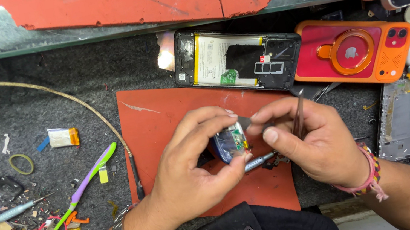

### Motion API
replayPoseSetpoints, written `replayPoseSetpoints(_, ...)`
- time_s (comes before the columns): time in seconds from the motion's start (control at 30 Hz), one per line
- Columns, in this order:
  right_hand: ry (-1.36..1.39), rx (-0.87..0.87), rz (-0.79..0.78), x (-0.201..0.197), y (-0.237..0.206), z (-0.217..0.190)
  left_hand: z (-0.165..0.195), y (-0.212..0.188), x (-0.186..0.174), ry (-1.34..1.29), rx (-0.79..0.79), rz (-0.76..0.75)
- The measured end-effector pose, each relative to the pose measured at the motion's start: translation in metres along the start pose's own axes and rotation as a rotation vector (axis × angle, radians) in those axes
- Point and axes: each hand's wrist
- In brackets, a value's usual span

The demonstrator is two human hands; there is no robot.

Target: The person disassembles a blue wireless earbud charging case using tweezers and a screwdriver, then uses a soldering iron to work on the internal circuit board. The person reassembles the case and places the earbuds back inside.

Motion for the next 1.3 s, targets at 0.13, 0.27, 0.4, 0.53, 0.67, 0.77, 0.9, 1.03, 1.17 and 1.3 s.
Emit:
replayPoseSetpoints(0.13,-0.558,-0.121,0.083,-0.006,0.006,-0.01,-0.006,0.001,0.002,-0.215,-0.257,-0.007)
replayPoseSetpoints(0.27,-0.549,-0.343,-0.009,-0.005,0.011,-0.013,-0.015,0.002,0.002,-0.659,-0.305,-0.039)
replayPoseSetpoints(0.4,-0.597,-0.563,-0.077,-0.002,0.015,-0.011,-0.021,0.001,0.002,-0.803,-0.371,-0.081)
replayPoseSetpoints(0.53,-0.629,-0.613,-0.11,-0.001,0.018,-0.008,-0.021,0.0,0.005,-0.763,-0.35,-0.105)
replayPoseSetpoints(0.67,-0.636,-0.643,-0.136,-0.003,0.018,-0.008,-0.019,0.0,0.005,-0.761,-0.389,-0.12)
replayPoseSetpoints(0.77,-0.605,-0.648,-0.132,-0.003,0.017,-0.008,-0.02,0.0,0.005,-0.9,-0.427,-0.133)
replayPoseSetpoints(0.9,-0.57,-0.631,-0.136,-0.005,0.016,-0.01,-0.022,0.0,0.002,-1.077,-0.433,-0.171)
replayPoseSetpoints(1.03,-0.541,-0.603,-0.144,-0.006,0.014,-0.008,-0.023,-0.001,0.002,-1.12,-0.447,-0.196)
replayPoseSetpoints(1.17,-0.452,-0.547,-0.12,-0.008,0.013,-0.004,-0.022,0.001,0.0,-1.121,-0.453,-0.189)
replayPoseSetpoints(1.3,-0.412,-0.513,-0.035,-0.011,0.012,-0.002,-0.021,0.001,-0.004,-1.08,-0.492,-0.144)
Point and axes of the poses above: each hand's wrist, its own y-axis towards the middle knuckle, its own x-axis out of the palm, z = x × y, and after that the axes turned 5 degrees about -z, right-handed
